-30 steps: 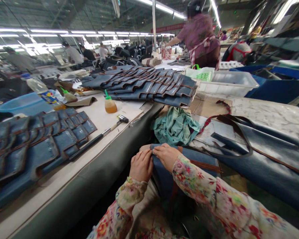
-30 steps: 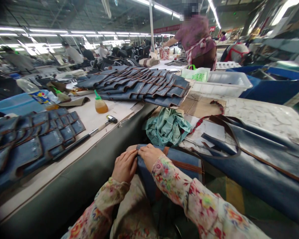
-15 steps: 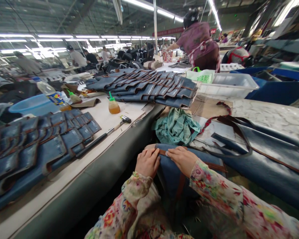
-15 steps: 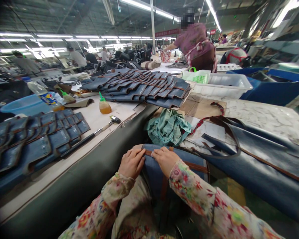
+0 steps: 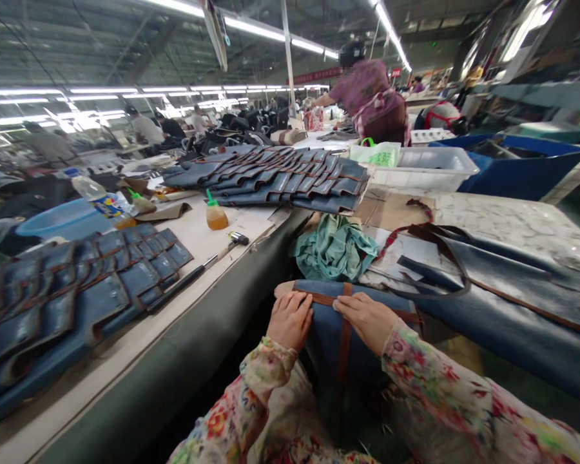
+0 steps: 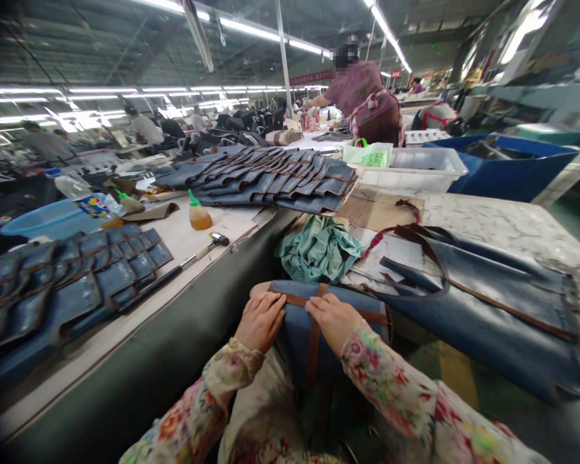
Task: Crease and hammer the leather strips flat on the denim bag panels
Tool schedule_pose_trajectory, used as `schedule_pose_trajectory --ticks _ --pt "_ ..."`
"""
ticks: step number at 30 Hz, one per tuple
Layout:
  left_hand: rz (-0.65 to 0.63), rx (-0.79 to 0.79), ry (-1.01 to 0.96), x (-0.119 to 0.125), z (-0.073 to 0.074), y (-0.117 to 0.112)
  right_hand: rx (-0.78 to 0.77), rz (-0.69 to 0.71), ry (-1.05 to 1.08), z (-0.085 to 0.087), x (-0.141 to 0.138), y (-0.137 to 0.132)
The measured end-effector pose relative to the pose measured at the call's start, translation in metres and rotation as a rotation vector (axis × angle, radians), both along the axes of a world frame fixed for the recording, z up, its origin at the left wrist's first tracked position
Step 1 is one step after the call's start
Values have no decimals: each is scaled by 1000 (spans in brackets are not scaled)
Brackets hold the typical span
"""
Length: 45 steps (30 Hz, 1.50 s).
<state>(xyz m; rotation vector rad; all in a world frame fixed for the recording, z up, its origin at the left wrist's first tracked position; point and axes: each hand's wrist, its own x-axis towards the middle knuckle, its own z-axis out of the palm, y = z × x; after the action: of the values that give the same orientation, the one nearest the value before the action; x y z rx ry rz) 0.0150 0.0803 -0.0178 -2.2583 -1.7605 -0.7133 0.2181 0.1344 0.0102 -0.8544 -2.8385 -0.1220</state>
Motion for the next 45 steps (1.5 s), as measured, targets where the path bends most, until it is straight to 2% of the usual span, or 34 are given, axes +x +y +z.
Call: schedule_pose_trajectory --ticks 4,11,14,18,23,27,30,34,37,39,41,45 --pt "-135 -23 -33 7 1 5 -78 -17 62 -1 -17 6" --pt "-268 -72 -57 -4 7 16 -131 -18 73 3 -41 14" --pt "-298 -82 -30 -6 8 18 -136 -15 89 2 -41 16" --pt "-298 -133 15 -11 7 20 -134 0 91 -2 -27 17" --pt "-196 -152 32 -24 6 15 -87 14 114 -6 4 12" --pt "-159 -189 52 -49 19 12 51 -22 158 -17 29 -2" --pt "-65 -196 49 -92 38 17 142 -54 202 -29 50 -18" --pt "304 -133 -14 -167 60 25 167 -119 257 -37 73 -35" --pt "466 -139 -56 -201 65 27 154 -170 295 -38 76 -39" --pt "519 -155 -94 -207 66 29 143 -188 307 -37 75 -39" --pt "546 -190 -150 -201 68 32 124 -195 311 -37 74 -38" --pt "524 -352 -333 -169 70 25 90 -208 339 -39 77 -42"
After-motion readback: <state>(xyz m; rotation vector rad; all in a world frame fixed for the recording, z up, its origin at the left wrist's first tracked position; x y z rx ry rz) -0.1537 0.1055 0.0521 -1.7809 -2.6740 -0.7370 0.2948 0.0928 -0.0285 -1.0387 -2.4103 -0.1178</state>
